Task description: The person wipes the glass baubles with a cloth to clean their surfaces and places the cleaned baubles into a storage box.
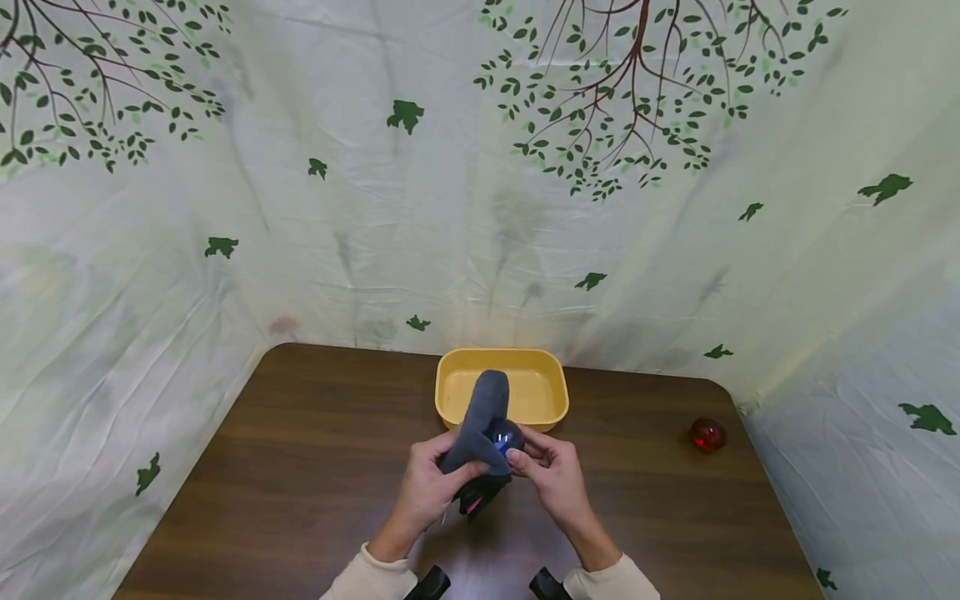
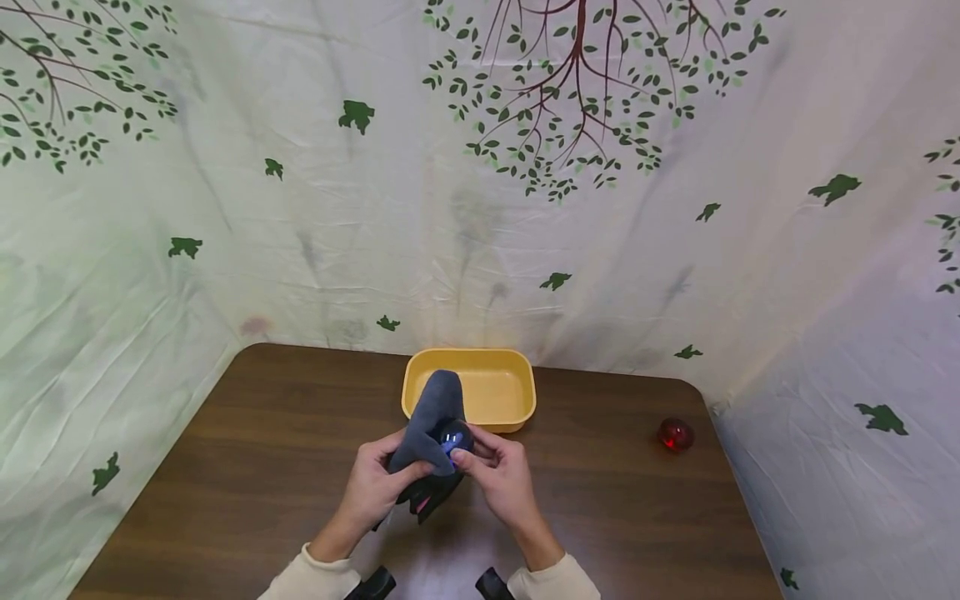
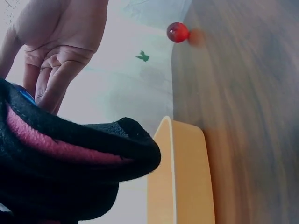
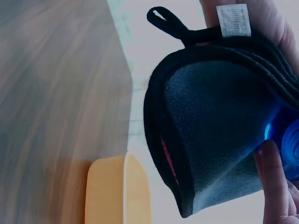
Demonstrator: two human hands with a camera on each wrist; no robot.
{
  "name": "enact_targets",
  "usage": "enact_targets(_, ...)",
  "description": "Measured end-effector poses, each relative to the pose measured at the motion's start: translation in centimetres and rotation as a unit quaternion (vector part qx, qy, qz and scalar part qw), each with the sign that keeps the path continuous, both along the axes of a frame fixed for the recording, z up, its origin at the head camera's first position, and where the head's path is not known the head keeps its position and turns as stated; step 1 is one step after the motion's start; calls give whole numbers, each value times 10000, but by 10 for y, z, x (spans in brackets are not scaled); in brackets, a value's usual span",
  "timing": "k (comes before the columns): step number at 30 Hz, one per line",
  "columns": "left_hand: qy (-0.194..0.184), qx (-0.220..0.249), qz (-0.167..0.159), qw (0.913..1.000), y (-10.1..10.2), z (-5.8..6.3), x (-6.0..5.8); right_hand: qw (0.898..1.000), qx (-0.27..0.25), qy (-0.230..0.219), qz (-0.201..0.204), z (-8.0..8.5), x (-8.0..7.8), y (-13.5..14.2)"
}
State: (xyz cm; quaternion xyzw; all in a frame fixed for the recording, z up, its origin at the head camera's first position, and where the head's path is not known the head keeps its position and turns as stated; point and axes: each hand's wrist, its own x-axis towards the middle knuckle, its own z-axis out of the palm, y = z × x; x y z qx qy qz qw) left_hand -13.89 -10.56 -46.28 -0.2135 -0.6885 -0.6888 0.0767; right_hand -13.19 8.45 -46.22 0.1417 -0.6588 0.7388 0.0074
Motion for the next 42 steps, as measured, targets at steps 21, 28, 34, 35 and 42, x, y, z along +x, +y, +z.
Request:
enact_targets(21,-508,402,501,9966,5,-2,3,9918,-936,-830,-255,-1,-4,-5)
enact_targets(28,-650,534,903,9924,3,-4,1,9880,-1135,-816,-653,-7,-11,-1)
enact_targets(34,-802,641,1208,9873,-5,-6,-1,9824,-1083,-851,-1261,-17,-24,10)
enact_targets(35,-838,649,1231,9867,-6,-6,-1,9817,-1030,-855,-1357,-19,-27,12)
enact_targets(42,-1055,660,1287,9838,-13,-6,-1,9792,-228,-852,-1828,-38,-52,24)
